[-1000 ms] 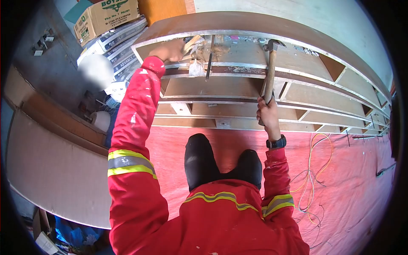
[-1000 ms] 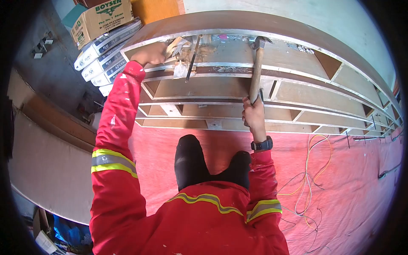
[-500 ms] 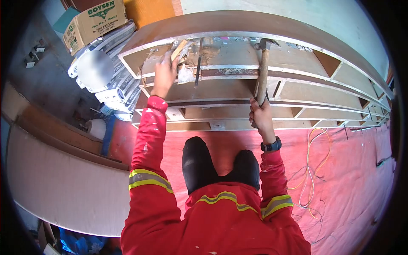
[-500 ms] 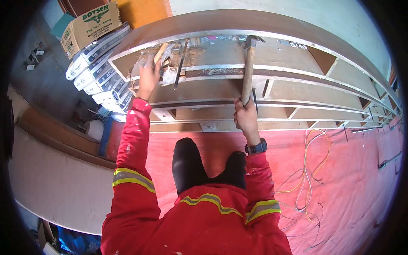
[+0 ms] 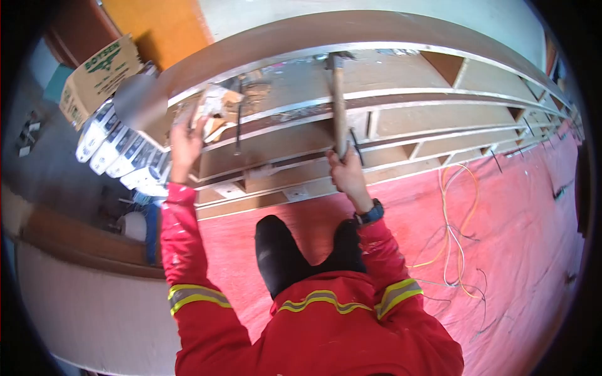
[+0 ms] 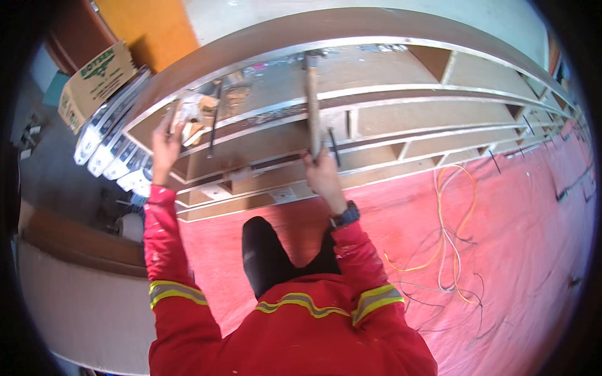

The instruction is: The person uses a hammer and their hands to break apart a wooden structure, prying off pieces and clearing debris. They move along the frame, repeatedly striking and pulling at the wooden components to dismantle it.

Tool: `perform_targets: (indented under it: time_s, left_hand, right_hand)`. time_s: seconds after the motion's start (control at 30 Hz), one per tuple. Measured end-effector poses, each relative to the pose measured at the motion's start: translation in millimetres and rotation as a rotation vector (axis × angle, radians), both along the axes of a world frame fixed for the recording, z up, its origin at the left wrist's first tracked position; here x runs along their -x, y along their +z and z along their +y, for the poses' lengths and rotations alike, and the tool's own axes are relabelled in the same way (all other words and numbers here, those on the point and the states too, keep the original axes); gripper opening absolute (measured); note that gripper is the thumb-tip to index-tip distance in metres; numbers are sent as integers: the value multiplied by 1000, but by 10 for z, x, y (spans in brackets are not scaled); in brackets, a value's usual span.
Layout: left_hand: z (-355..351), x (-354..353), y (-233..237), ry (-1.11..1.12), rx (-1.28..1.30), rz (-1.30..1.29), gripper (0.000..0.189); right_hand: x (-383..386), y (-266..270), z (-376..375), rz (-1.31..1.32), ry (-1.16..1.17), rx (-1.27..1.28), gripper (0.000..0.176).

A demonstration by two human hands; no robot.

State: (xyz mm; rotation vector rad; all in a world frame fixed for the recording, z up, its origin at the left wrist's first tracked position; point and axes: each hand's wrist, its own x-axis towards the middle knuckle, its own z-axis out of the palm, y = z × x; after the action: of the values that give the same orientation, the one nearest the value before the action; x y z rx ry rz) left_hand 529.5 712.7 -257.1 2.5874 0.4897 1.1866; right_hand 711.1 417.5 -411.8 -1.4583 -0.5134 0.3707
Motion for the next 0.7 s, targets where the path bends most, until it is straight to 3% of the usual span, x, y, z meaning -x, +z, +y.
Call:
perform_targets:
  time_s: [0.03, 0.07, 0.1, 0.2, 0.3, 0.43, 0.5, 0.57, 0.63, 0.7]
  left_hand:
    - [69, -3, -16, -91, 16, -22, 46]
    - [-69, 13, 112, -225, 213, -2, 47]
    - [-112, 13, 144, -249, 414, -4, 46]
    - [-267, 4, 231, -265, 601, -47, 42]
    - [-390, 9, 231, -290, 922, -105, 37]
    - [-553, -82, 117, -448, 1285, -352, 30]
    - [-516, -147, -111, -640, 1439, -530, 29]
    - [-347, -321, -487, -1006, 1526, -665, 28]
    - [-605, -469, -469, -1078, 1732, -930, 28]
    - [-859, -571, -439, -1470, 1972, -1019, 28]
  right_hand:
    - [-44, -79, 26, -70, -28, 6, 16]
    - [-87, -156, 51, -141, -59, 14, 18]
    - [-68, -113, 24, -109, -49, 35, 21]
    - [40, 193, -106, 33, 14, 93, 23]
    - [-6, 36, -20, -61, -2, -20, 23]
    - [62, 17, 77, 43, 2, -75, 13]
    - [69, -22, 93, 59, 4, -162, 16]
    - [90, 78, 66, 86, 16, -137, 14]
    - [67, 28, 40, 52, 19, -114, 15]
    - [63, 82, 10, 50, 29, -87, 14]
